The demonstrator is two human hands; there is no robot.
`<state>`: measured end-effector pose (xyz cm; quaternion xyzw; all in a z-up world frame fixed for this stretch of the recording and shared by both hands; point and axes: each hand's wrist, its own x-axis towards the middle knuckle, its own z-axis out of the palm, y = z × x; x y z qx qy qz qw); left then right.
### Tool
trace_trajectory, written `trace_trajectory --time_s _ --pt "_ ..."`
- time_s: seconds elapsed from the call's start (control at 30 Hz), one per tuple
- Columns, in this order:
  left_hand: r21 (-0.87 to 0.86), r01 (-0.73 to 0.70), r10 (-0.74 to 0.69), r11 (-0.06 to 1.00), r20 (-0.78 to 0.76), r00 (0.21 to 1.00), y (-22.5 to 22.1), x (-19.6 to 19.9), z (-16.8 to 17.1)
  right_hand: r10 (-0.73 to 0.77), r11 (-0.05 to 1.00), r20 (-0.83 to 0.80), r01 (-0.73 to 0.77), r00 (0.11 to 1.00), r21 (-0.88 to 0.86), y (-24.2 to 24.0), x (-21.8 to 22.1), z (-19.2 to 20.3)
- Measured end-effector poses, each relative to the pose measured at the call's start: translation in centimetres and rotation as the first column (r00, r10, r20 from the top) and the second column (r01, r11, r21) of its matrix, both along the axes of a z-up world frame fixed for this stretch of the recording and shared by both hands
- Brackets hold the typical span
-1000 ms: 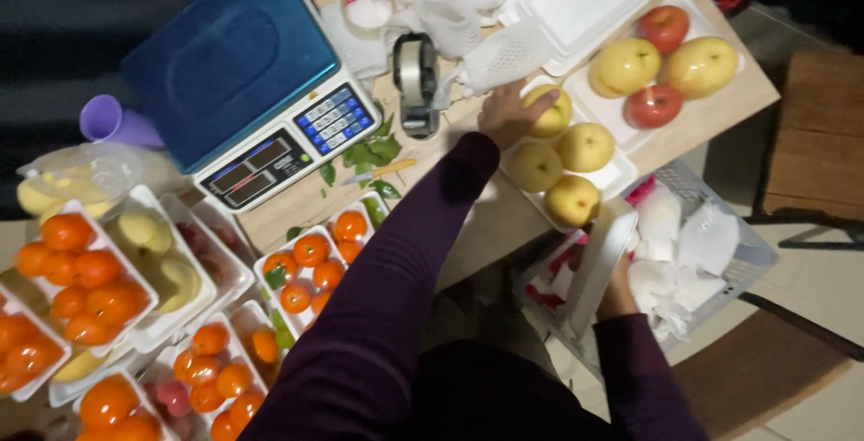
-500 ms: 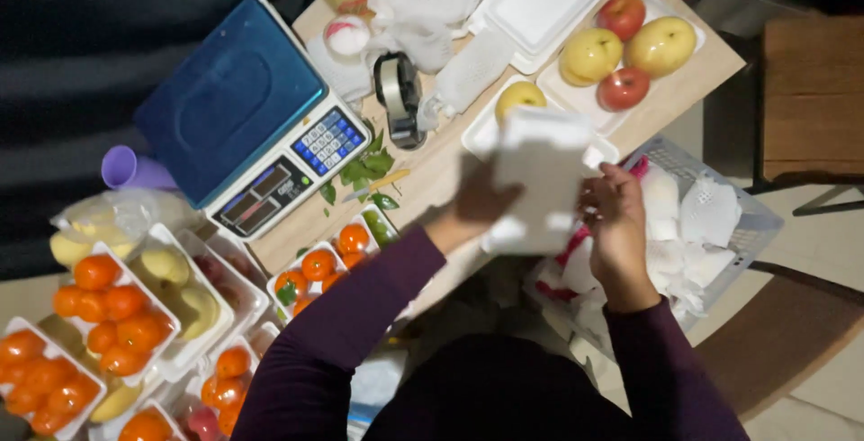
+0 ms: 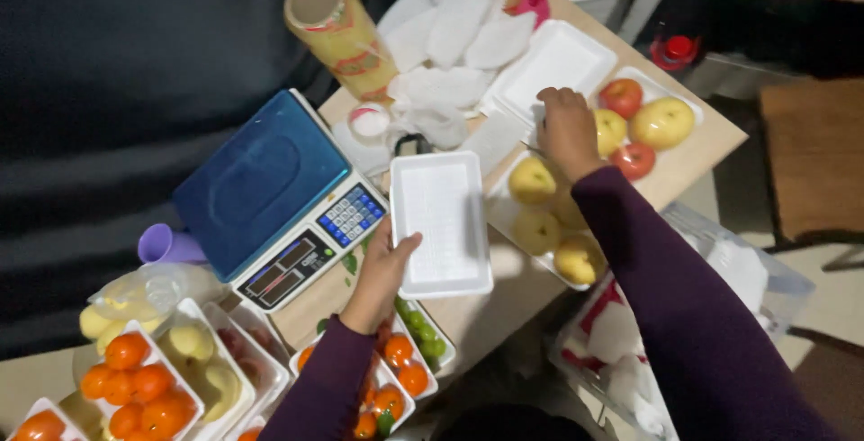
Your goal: The person sorts and packs fruit by hand, removing foam sleeves from pears and placing apples and pears onto trays and a digital scale.
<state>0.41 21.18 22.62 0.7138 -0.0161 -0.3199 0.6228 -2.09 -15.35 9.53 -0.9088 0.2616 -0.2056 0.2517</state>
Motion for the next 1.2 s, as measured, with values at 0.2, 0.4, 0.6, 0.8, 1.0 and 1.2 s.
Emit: trace_trajectory --time_s 0.2,0.4,0.6,0.8,1.0,1.2 --pt "-0.035 -0.057 0.055 0.998 -0.062 0.997 2.3 1.5 0.2 0.036 0.938 -0.626 -0.243 0.779 -0.249 -1.7 5.0 -6.0" --pt "-0.032 -0.015 0.014 0.999 -0.045 0.999 0.6 3.2 0.9 0.035 0.865 -0.519 -0.286 0.854 -0.412 -0.8 2.5 0.3" --pt "0.07 0.164 -0.172 0.984 0.129 0.977 -3.7 3.7 1.9 0.051 0.818 -0.097 -0.097 0.994 -0.566 -3.6 -1.3 8.3" --pt "-0.007 0.017 -0.017 1.0 -0.036 0.999 -9.3 3.1 8.5 0.408 0.898 0.289 -0.323 0.866 -0.298 5.9 -8.2 12.5" --pt "-0.102 -0.016 -0.009 0.995 -0.242 0.97 -7.5 3.1 8.7 0.613 0.595 0.076 -0.396 0.786 -0.699 11.6 -7.1 13.2" --pt "0.0 -0.259 0.247 0.966 -0.299 0.922 -1.7 5.3 3.3 0.189 0.947 0.129 -0.146 0.973 -0.288 1.4 0.2 0.5"
